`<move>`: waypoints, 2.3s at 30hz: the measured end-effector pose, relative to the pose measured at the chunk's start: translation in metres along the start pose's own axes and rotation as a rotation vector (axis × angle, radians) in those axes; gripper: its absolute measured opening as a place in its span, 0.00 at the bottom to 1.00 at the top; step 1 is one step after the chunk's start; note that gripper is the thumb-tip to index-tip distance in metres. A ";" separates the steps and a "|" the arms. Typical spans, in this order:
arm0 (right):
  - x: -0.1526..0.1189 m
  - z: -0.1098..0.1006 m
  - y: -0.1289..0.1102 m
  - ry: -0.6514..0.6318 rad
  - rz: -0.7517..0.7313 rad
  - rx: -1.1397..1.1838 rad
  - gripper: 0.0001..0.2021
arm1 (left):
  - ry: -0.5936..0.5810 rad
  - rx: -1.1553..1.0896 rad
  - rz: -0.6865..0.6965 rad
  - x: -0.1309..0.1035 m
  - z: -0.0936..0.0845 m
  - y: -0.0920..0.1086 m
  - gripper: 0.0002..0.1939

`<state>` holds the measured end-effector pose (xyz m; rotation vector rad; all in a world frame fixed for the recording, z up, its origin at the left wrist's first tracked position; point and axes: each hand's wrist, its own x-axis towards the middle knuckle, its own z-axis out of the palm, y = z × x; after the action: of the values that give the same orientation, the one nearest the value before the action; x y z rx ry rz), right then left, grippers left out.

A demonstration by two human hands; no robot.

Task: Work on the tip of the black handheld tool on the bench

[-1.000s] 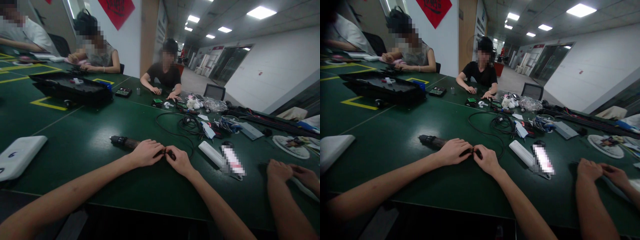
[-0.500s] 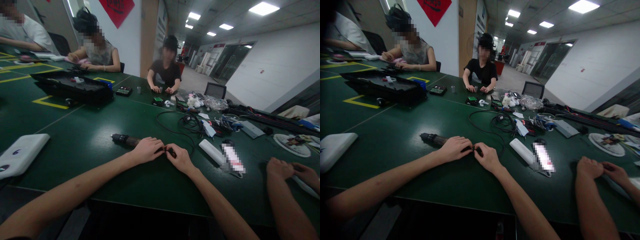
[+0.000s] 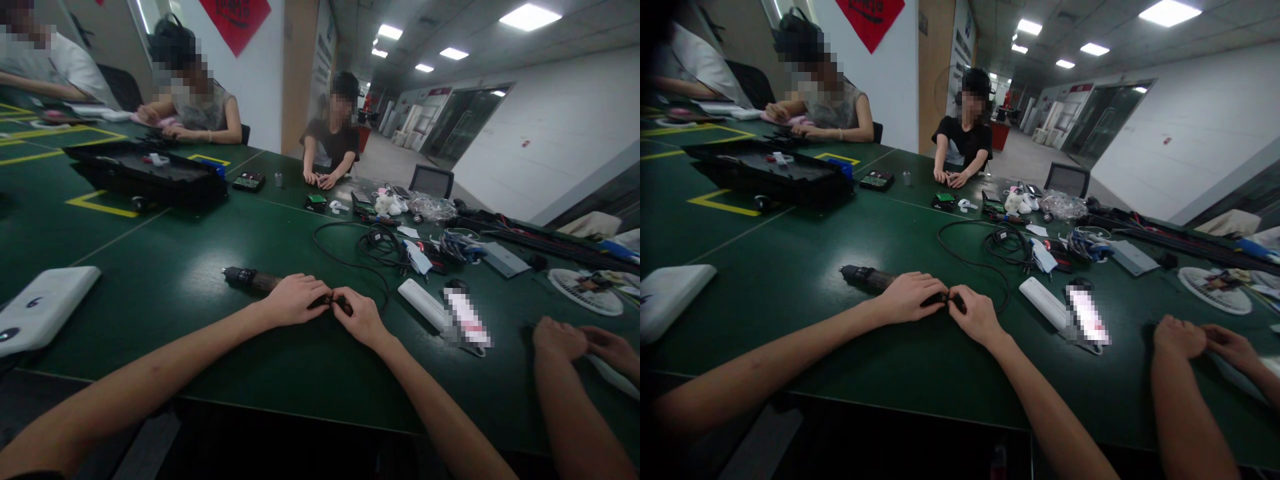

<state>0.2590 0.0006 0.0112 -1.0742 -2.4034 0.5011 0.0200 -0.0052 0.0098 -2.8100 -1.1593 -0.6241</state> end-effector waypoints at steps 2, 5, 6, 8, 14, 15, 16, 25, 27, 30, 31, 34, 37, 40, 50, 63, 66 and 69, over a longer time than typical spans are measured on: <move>0.000 0.000 0.000 0.002 -0.002 -0.005 0.08 | -0.003 -0.014 0.024 0.000 -0.001 0.000 0.11; 0.000 0.000 0.000 0.006 -0.007 -0.009 0.07 | 0.009 -0.008 -0.025 0.000 -0.001 0.001 0.10; 0.000 0.000 -0.001 0.007 -0.008 -0.009 0.07 | 0.013 -0.003 -0.046 0.000 -0.001 0.002 0.11; 0.000 -0.001 -0.001 0.003 -0.010 -0.005 0.07 | 0.018 -0.001 -0.074 0.001 0.001 0.004 0.11; 0.000 -0.001 -0.001 -0.017 -0.007 -0.001 0.07 | 0.016 0.001 -0.088 0.002 0.000 0.006 0.13; 0.000 -0.002 -0.001 -0.018 -0.006 -0.001 0.07 | 0.011 -0.003 -0.072 0.002 -0.002 0.005 0.13; 0.000 -0.002 -0.001 -0.019 -0.005 -0.002 0.07 | 0.002 -0.011 -0.049 0.001 -0.003 0.005 0.13; 0.000 -0.002 0.000 -0.007 -0.004 -0.005 0.07 | 0.005 0.011 -0.072 0.002 -0.001 0.003 0.11; 0.000 0.000 0.002 0.003 0.001 -0.003 0.07 | -0.006 -0.001 -0.030 0.001 -0.002 0.003 0.11; 0.000 0.001 0.003 0.012 -0.002 0.011 0.07 | -0.024 -0.026 0.019 0.001 -0.002 0.001 0.10; 0.000 0.001 0.003 0.011 -0.004 0.015 0.08 | -0.023 -0.026 0.006 0.001 -0.002 0.001 0.10; 0.000 0.000 0.002 0.010 -0.009 0.017 0.07 | -0.009 -0.003 -0.057 0.001 -0.002 0.001 0.12; 0.000 -0.001 0.002 0.011 -0.005 0.017 0.07 | -0.019 -0.008 -0.021 0.001 -0.004 0.001 0.13; 0.000 -0.002 0.001 0.000 -0.001 0.020 0.07 | -0.021 -0.032 0.019 0.001 -0.004 0.000 0.11; 0.000 -0.003 0.000 -0.014 -0.014 0.016 0.07 | 0.023 0.002 -0.079 0.002 0.004 0.003 0.13; 0.001 -0.002 0.001 -0.003 0.002 0.012 0.08 | 0.006 -0.029 -0.083 0.002 -0.002 0.002 0.12; 0.000 -0.003 0.001 -0.012 0.002 0.014 0.08 | -0.015 -0.050 -0.009 0.001 -0.004 0.001 0.11; 0.000 -0.003 0.000 -0.008 -0.003 0.023 0.08 | -0.011 -0.051 -0.001 0.000 -0.003 0.000 0.09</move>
<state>0.2606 0.0013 0.0138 -1.0601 -2.4005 0.5318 0.0192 -0.0054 0.0126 -2.8591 -1.1629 -0.6489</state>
